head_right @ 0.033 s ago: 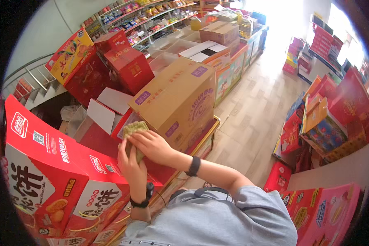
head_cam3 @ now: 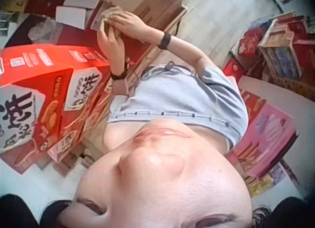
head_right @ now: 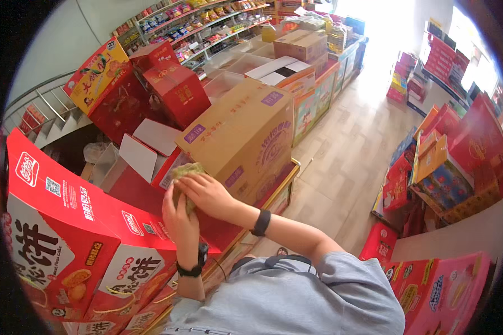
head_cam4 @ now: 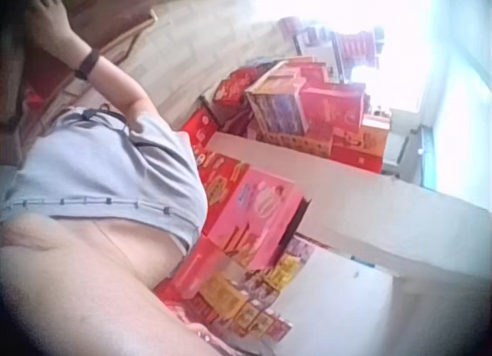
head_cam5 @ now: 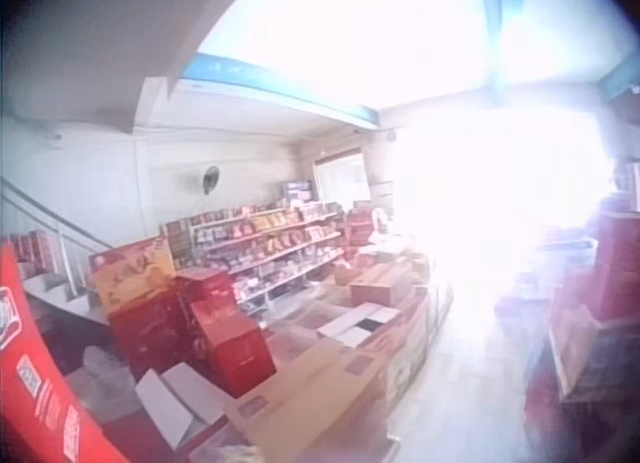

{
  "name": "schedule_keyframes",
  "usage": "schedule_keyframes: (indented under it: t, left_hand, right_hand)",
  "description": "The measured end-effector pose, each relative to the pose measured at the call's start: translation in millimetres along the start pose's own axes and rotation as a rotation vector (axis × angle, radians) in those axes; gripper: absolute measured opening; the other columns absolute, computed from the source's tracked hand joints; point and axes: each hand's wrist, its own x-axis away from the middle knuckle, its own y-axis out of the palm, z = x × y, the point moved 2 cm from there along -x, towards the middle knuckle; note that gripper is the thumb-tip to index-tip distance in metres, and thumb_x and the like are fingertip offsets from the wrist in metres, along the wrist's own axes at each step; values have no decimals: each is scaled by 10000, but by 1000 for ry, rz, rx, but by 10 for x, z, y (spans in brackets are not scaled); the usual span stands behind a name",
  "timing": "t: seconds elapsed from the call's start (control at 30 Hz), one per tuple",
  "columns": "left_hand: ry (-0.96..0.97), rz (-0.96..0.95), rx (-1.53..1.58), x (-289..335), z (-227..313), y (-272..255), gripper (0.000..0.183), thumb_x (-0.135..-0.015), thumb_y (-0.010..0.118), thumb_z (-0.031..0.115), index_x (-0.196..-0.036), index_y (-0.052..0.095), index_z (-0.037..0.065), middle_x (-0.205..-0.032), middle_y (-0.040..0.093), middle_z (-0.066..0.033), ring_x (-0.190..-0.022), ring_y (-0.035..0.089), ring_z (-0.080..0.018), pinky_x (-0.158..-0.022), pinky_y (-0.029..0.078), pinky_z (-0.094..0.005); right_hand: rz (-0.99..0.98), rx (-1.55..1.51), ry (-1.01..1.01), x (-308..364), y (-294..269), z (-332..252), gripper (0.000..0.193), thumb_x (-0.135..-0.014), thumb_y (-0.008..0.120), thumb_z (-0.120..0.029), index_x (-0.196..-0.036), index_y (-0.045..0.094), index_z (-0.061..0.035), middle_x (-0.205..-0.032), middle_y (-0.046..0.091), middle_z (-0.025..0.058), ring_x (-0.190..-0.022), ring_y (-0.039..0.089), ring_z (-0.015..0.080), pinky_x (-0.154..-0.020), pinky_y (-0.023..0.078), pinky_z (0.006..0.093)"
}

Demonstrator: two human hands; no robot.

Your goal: Cleaning the surfaces of various cardboard and plastic boxes using a cloth.

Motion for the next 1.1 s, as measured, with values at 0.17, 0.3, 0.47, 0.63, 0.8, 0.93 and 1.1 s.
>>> schedule_keyframes:
  t: [0.17,0.3,0.47,0.63,0.8,0.93,1.1]
  left_hand:
    - [-67,-190,209,24,-143,564,405,-815,538,58,-1209,488,-26,-1338,383,-210,-1214,404,-358,-982,358,-411]
    - [-81,-229,251,35,-100,664,437,-828,530,62,-1241,444,-50,-1357,349,-238,-1248,356,-374,-1021,319,-395]
    - [26,-316,-62,-156,72,748,529,-756,608,122,-1245,462,-17,-1311,421,-213,-1214,406,-338,-1003,318,-491]
    - [61,-341,-20,-333,414,1086,529,-791,595,151,-1277,433,18,-1331,401,-205,-1237,380,-348,-1000,293,-536]
    - [150,-368,-131,-654,812,1609,651,-754,644,190,-1297,360,-30,-1358,326,-257,-1268,320,-378,-993,288,-560]
    - [122,-363,-143,-985,1137,2003,658,-787,615,206,-1322,313,-28,-1365,308,-250,-1275,301,-378,-1014,258,-551]
    - [17,-313,-137,-1231,1450,2437,675,-750,643,216,-1300,338,-29,-1365,313,-240,-1273,305,-369,-1023,245,-545]
  right_hand:
    - [-201,-47,48,184,224,400,459,-702,546,-84,-1155,533,-14,-1168,545,116,-1157,477,250,-982,379,355]
    - [-257,-366,215,209,141,552,494,-671,530,-14,-1165,544,-23,-1200,553,102,-1189,457,252,-1011,351,389]
    - [-226,-327,276,256,-59,746,485,-652,528,-14,-1134,574,-46,-1174,576,84,-1152,489,207,-1014,309,416]
    - [-211,-247,413,398,-257,1148,547,-596,516,31,-1124,600,-86,-1172,590,44,-1182,471,166,-1035,261,441]
    - [-154,-275,512,474,-492,1762,466,-641,499,27,-1075,625,-87,-1153,597,49,-1152,489,175,-1058,215,480]
    - [-143,-204,537,406,-778,2216,466,-632,475,38,-1057,631,-75,-1147,599,43,-1143,494,186,-1072,190,483]
    - [-200,-247,563,430,-910,2790,522,-593,457,64,-1065,625,-84,-1156,596,44,-1150,495,194,-1065,191,489]
